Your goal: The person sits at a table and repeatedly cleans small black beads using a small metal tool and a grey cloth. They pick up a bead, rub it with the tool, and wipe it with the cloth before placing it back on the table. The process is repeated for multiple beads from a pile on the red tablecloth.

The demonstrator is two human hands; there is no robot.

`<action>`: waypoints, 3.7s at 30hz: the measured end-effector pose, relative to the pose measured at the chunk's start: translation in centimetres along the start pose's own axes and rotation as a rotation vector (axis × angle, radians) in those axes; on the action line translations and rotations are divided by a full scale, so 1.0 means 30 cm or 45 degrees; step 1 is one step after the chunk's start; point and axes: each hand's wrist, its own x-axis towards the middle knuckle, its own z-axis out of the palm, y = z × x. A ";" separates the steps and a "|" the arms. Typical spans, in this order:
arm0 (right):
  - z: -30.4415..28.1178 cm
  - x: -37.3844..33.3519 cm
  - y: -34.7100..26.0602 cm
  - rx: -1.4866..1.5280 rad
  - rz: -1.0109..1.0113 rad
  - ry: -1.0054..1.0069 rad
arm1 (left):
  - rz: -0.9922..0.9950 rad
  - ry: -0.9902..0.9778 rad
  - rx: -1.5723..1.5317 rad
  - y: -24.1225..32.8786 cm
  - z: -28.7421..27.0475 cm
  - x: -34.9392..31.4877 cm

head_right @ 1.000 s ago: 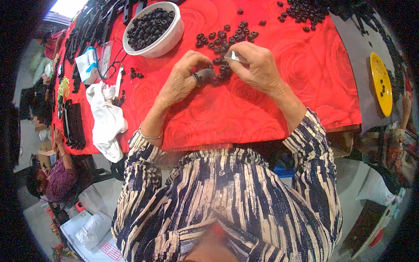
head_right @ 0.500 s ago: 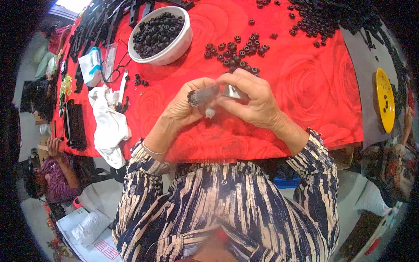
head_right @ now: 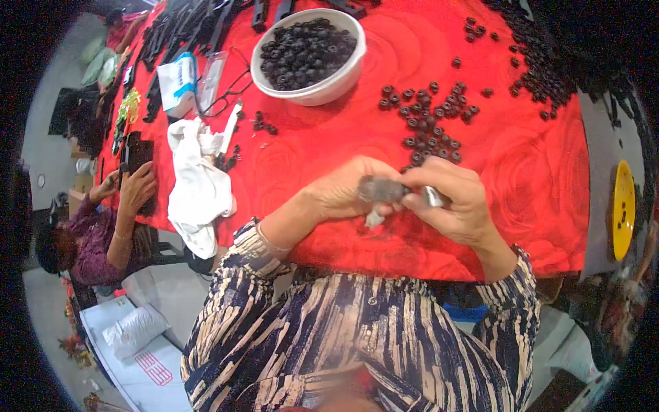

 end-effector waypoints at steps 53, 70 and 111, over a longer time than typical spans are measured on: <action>-0.073 -0.021 0.030 0.016 0.346 -0.020 | 0.517 0.227 0.327 -0.018 0.083 0.008; -0.072 -0.018 0.032 -0.053 0.271 -0.035 | 0.434 0.212 0.259 -0.026 0.071 0.013; -0.056 -0.017 0.052 0.026 0.100 -0.136 | 0.367 0.190 0.060 0.042 0.048 0.017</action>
